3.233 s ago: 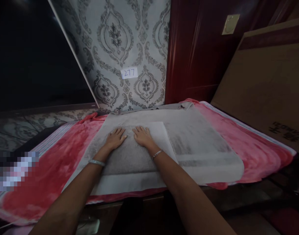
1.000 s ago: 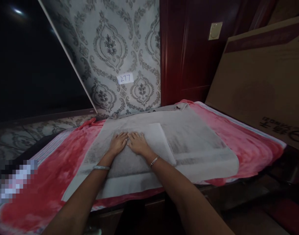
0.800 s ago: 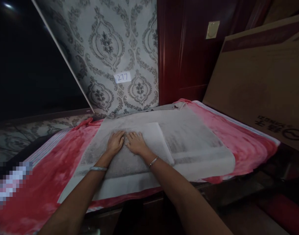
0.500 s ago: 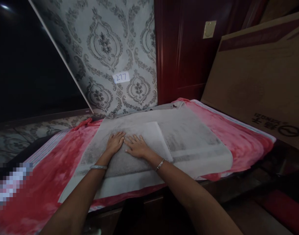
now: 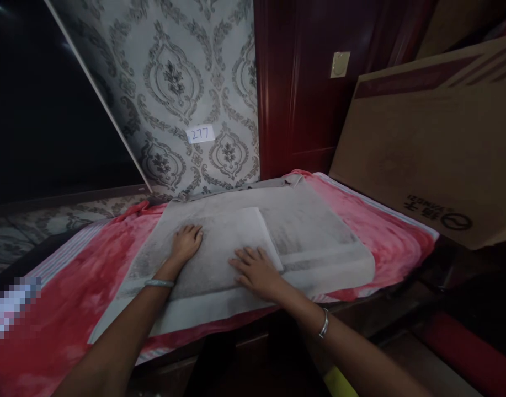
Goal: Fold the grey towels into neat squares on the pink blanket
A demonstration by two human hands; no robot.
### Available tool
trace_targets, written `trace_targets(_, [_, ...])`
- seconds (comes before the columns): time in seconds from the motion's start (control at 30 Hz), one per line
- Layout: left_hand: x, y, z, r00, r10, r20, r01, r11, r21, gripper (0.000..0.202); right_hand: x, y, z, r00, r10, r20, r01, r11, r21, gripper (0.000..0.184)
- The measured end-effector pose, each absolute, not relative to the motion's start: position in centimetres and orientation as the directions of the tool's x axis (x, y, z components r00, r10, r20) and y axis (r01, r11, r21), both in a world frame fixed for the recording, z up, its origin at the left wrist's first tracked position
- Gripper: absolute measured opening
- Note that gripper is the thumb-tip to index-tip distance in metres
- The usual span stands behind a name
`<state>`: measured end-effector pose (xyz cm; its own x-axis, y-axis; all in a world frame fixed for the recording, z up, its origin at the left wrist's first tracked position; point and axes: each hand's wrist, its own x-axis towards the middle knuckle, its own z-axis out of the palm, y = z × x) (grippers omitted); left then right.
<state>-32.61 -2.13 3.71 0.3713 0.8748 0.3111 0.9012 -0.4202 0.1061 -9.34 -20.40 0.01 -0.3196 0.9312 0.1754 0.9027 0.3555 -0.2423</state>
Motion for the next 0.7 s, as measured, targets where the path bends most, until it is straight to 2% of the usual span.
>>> trace_targets(0.1, [-33.4, -2.2, 3.9, 0.306, 0.927, 0.217, 0.924, -0.344, 0.168, 0.048, -6.2, -19.6, -0.8, -0.142, 0.971, 0.194, 0.947, 0.19, -0.259, 0.052])
trace_targets(0.17, [-34.5, -2.1, 3.7, 0.281, 0.944, 0.174, 0.919, -0.317, 0.234, 0.05, -3.9, -19.0, -1.8, -0.041, 0.979, 0.201, 0.944, 0.104, -0.313, 0.055])
trace_targets(0.3, [-37.1, -2.1, 3.1, 0.237, 0.948, 0.212, 0.861, -0.306, 0.406, 0.048, -0.7, -17.7, -3.3, 0.028, 0.967, 0.253, 0.888, 0.092, -0.45, 0.063])
trace_targets(0.4, [-38.4, -2.4, 2.8, 0.153, 0.961, 0.229, 0.77, -0.261, 0.582, 0.048, -0.2, -16.7, -3.2, 0.065, 0.959, 0.276, 0.857, 0.088, -0.508, 0.067])
trace_targets(0.53, [-39.4, -2.5, 3.0, -0.02, 0.99, 0.138, 0.601, -0.099, 0.793, 0.057, -0.9, -15.5, -1.9, 0.204, 0.958, 0.204, 0.816, -0.051, -0.576, 0.067])
trace_targets(0.7, [-40.3, -2.0, 2.7, -0.034, 0.997, 0.075, 0.582, -0.041, 0.812, 0.058, -1.1, -14.6, -1.2, 0.269, 0.951, 0.15, 0.778, -0.123, -0.616, 0.065])
